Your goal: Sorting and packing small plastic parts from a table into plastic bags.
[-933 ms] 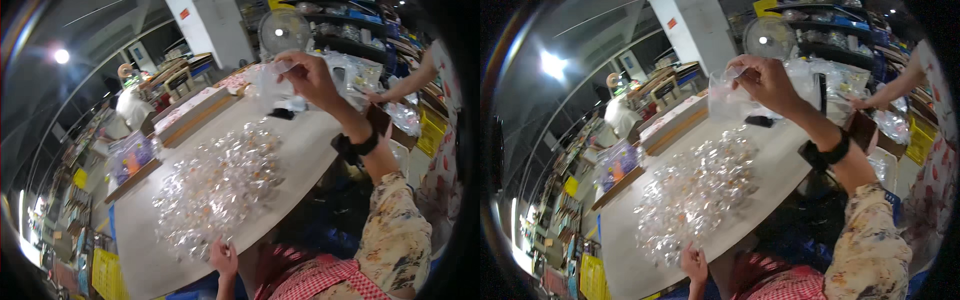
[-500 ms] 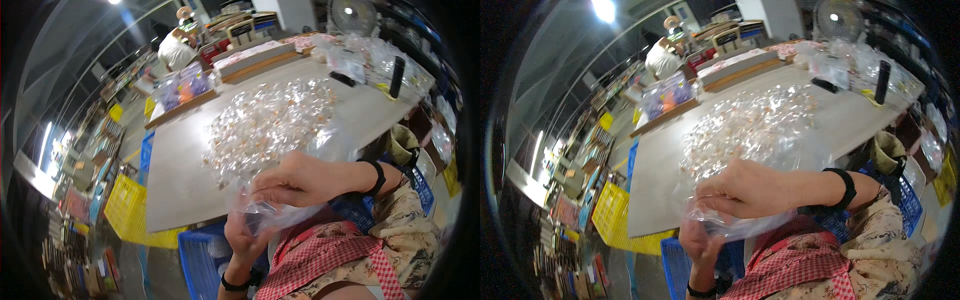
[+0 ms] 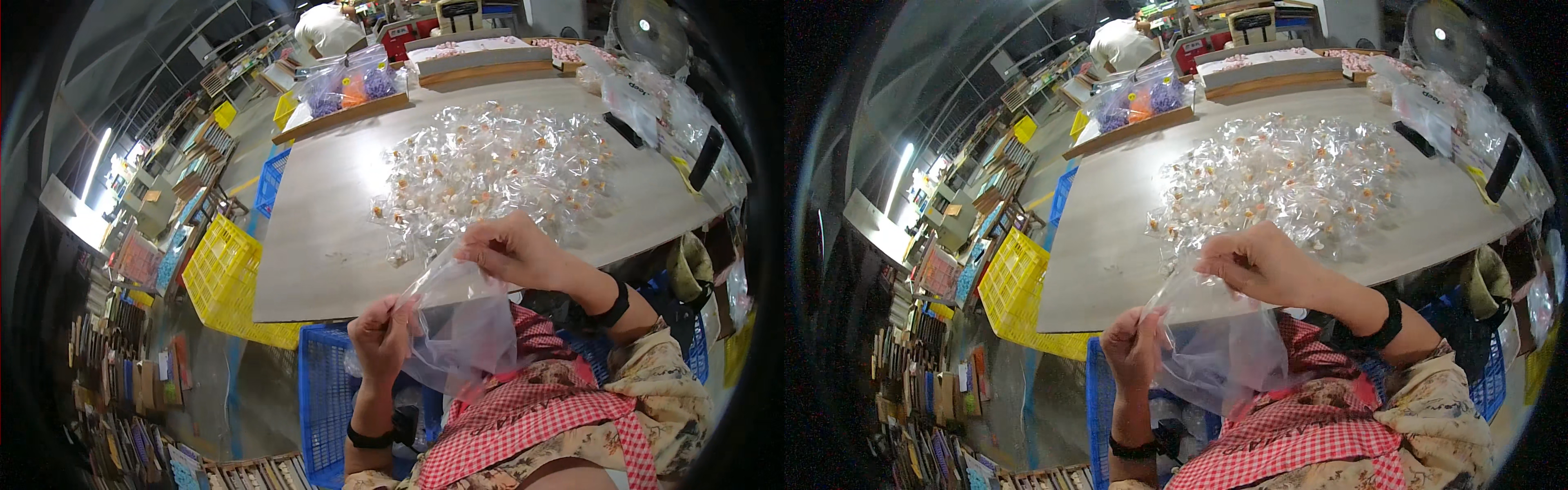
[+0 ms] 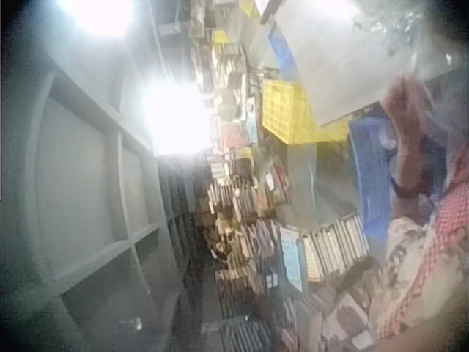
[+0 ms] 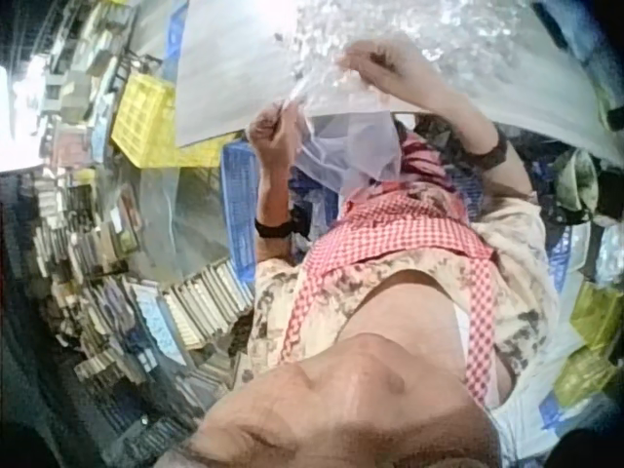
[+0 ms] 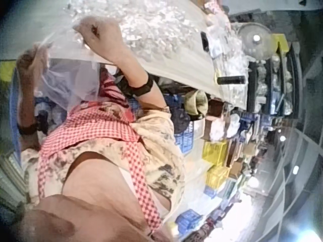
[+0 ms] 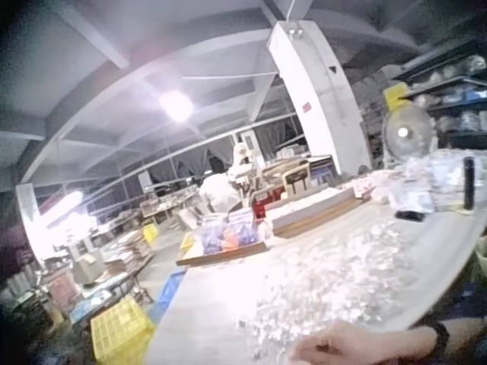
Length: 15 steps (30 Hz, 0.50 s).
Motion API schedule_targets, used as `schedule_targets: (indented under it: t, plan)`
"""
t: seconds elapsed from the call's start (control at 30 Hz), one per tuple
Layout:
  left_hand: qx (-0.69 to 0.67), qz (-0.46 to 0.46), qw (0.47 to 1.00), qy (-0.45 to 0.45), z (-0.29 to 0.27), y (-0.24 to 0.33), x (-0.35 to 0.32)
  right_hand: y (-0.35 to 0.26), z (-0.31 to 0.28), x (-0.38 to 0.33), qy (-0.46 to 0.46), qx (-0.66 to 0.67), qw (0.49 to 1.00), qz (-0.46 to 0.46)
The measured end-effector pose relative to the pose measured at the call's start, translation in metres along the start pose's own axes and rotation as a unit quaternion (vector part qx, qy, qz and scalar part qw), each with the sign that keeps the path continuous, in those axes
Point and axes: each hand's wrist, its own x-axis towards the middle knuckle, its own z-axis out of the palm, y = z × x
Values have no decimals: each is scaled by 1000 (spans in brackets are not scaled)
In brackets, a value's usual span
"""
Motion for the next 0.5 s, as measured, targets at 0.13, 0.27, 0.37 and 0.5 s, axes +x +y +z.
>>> schedule_targets:
  t: [0.13,0.27,0.37,0.5]
  plan:
    - [17,-5,999,49,7,-5,5,12,-3,5,37,-78,996,-1]
    - [26,4,999,23,5,-17,13,28,-4,9,80,-44,996,-10]
    - [69,-73,966,-237,6,-10,16,34,-13,13,119,-42,992,-32]
    - [199,-31,912,-357,-1,-38,7,33,-26,16,210,71,974,41]
